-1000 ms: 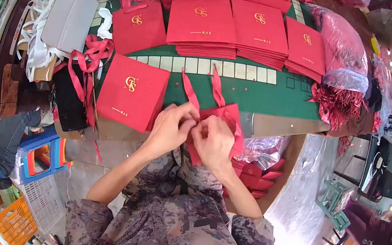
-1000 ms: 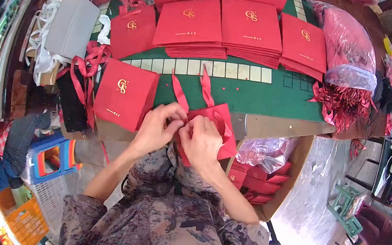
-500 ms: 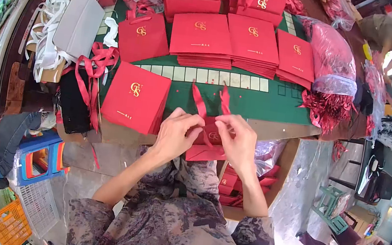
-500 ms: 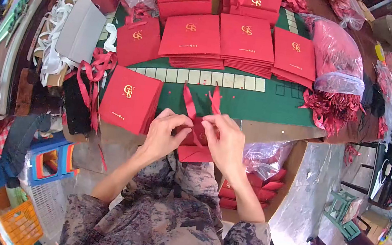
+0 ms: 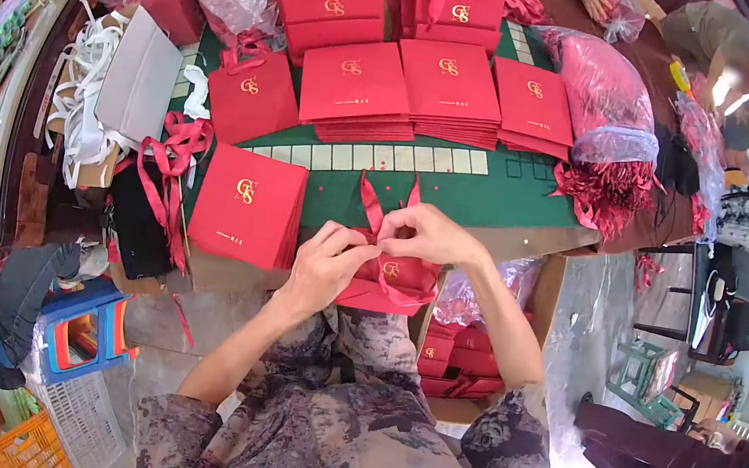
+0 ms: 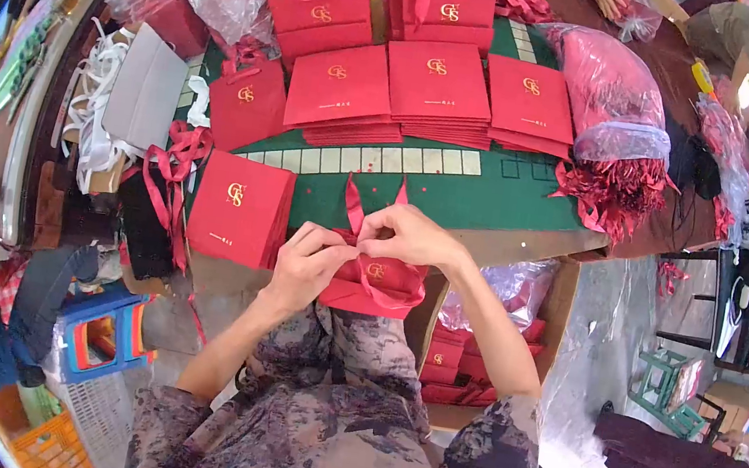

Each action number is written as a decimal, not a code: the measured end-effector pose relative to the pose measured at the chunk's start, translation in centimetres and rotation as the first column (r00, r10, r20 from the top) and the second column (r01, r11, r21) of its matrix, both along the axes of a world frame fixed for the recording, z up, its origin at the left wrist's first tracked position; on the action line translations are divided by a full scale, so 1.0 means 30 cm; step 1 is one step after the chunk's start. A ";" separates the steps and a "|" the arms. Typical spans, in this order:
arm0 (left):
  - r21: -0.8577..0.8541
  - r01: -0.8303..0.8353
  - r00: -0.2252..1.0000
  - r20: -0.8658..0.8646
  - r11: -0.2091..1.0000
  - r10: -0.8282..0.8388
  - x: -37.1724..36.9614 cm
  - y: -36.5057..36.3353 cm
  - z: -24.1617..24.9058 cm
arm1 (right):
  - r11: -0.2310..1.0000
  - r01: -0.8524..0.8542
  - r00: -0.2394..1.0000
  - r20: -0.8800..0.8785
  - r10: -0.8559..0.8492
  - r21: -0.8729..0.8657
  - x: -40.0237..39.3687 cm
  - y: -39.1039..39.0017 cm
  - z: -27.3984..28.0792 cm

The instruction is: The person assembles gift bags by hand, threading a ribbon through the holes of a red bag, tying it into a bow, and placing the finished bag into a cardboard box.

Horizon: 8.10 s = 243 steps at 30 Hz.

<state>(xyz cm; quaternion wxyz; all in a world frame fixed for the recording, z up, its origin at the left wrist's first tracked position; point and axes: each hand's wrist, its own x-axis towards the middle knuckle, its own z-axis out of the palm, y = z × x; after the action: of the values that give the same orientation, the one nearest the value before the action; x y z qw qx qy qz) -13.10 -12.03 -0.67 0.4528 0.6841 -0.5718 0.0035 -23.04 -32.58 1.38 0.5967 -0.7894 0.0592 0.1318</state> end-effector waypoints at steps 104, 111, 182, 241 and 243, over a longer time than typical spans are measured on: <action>-0.017 -0.208 0.571 -0.814 0.978 0.107 0.538 0.172 0.303 | 0.454 0.890 0.422 0.304 -0.854 0.038 -0.136 -0.025 -0.159; -0.009 -0.345 0.663 -0.710 0.938 0.237 0.885 0.130 0.018 | 0.414 0.910 0.387 0.308 -0.869 0.024 -0.223 0.057 -0.208; 0.250 -0.165 0.986 0.056 0.954 0.156 -0.037 -0.083 0.082 | 0.628 0.775 0.603 0.212 -0.769 0.072 -0.148 0.117 -0.036; 0.359 0.054 0.935 -0.346 0.932 0.079 -0.017 -0.089 0.085 | 0.645 0.744 0.654 0.379 -0.654 -0.172 -0.150 0.244 0.071; 0.350 0.030 0.953 -0.291 0.936 0.078 -0.026 -0.083 0.093 | 0.650 0.721 0.684 0.393 -0.614 -0.239 -0.155 0.199 0.099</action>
<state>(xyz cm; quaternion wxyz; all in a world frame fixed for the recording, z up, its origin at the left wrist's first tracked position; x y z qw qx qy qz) -13.90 -14.51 2.11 0.4053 0.7532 -0.4792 -0.1968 -27.70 -26.62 4.36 0.4419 -0.8191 0.2883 -0.2253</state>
